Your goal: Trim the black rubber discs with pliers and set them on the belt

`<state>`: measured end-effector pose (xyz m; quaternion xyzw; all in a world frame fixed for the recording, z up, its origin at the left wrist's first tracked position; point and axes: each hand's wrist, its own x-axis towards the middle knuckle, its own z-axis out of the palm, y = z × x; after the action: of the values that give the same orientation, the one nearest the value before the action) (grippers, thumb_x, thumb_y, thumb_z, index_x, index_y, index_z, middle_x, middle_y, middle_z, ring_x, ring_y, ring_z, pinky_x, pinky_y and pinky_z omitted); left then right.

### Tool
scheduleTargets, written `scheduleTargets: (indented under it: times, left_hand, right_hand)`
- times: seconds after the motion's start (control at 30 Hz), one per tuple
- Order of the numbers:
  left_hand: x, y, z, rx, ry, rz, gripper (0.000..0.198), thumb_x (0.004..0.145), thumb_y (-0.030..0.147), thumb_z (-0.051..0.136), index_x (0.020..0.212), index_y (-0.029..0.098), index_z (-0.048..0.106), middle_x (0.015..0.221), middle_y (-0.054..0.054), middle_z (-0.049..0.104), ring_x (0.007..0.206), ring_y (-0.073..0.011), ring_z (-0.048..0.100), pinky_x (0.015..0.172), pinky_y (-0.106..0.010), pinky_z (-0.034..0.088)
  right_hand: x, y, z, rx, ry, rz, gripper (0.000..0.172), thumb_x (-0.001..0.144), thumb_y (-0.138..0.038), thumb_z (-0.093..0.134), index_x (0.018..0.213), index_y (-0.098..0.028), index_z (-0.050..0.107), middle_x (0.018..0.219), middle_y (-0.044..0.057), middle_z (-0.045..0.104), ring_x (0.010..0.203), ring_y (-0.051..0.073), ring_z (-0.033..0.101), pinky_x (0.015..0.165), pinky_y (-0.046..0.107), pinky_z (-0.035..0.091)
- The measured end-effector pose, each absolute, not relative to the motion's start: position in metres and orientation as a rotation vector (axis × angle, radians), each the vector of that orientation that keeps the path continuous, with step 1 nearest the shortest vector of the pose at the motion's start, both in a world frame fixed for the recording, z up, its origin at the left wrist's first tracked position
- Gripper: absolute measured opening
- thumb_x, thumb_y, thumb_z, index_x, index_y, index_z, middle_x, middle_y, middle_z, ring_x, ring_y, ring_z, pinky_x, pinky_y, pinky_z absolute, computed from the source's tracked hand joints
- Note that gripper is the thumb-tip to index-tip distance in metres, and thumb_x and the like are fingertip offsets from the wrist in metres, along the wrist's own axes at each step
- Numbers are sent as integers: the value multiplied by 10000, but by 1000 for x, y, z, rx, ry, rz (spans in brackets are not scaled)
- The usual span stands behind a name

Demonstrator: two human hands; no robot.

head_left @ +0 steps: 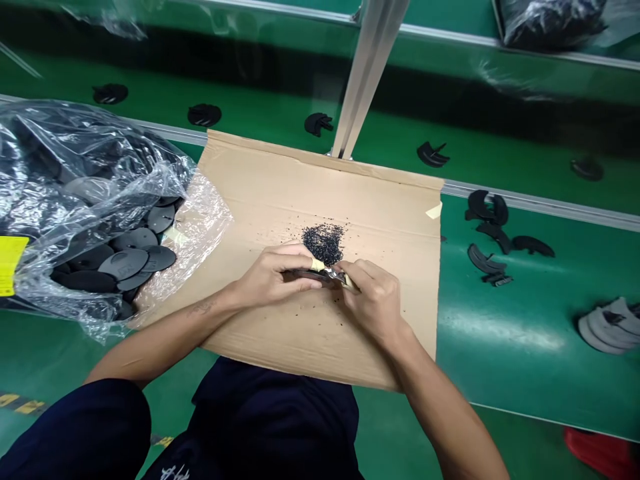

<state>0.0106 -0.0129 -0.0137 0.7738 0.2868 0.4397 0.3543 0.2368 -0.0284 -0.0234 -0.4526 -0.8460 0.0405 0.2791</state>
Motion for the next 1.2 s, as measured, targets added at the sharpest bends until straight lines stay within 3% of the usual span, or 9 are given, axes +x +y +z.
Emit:
scheduleTargets:
  times: [0.33,0.47,0.67,0.8,0.9,1.0,1.1,1.2]
  left_hand:
    - [14,-15,-18,2171,890,1134,132,951,244,701,1063,180,726,910,-50,707,845,-155,655,743,-283,543]
    - [13,-12,-23,2081,1007,1202,147,930,247,727,1049,161,727,898,-48,704,829,-142,660,743,-264,555]
    - [11,-7,-24,1612,907,1222,165,898,231,733,1018,139,667,1021,-76,714,977,-159,718,875,-293,625]
    - [11,-9,-24,1750,860,1191,120,900,171,712,1013,149,676,1013,-77,716,957,-156,711,856,-298,624]
    - [11,-9,-26,2043,879,1208,220,932,98,629,1126,164,710,1047,-87,723,986,-162,697,870,-321,608]
    - [10,-9,-29,2165,825,1212,283,948,62,576,1171,163,716,1062,-99,727,982,-157,696,829,-304,607]
    - [9,-8,-28,2114,818,1234,273,935,59,608,1155,165,729,1059,-98,743,993,-161,707,834,-306,610]
    - [10,-8,-25,2078,824,1239,287,919,51,627,1151,180,737,1045,-84,754,977,-156,710,830,-304,613]
  right_hand:
    - [233,-25,-19,-1318,-2362,-44,270,931,-91,534,1150,-163,674,858,80,654,832,235,521,698,347,349]
    - [238,-22,-21,-1310,-2232,153,277,896,-91,551,1124,-181,681,868,77,669,812,238,554,695,350,407]
    - [236,-20,-11,-1170,-1989,539,147,952,-268,632,1078,-212,687,880,61,691,788,217,614,671,342,472]
    - [234,-25,-9,-1095,-2021,407,120,964,-185,581,999,-212,693,812,53,673,737,196,586,649,337,441]
    - [233,-30,-9,-929,-2108,277,163,951,-120,559,981,-209,693,774,42,666,702,178,557,641,337,408]
    - [233,-32,-5,-802,-2057,465,88,956,-181,618,1000,-218,684,796,29,673,701,169,582,642,338,442]
    - [236,-29,-2,-912,-1869,578,85,959,-201,635,1024,-230,681,854,29,690,724,169,612,638,335,472]
    - [243,-21,-7,-1084,-1900,382,171,947,-145,589,1050,-228,697,856,40,679,754,187,591,654,341,450]
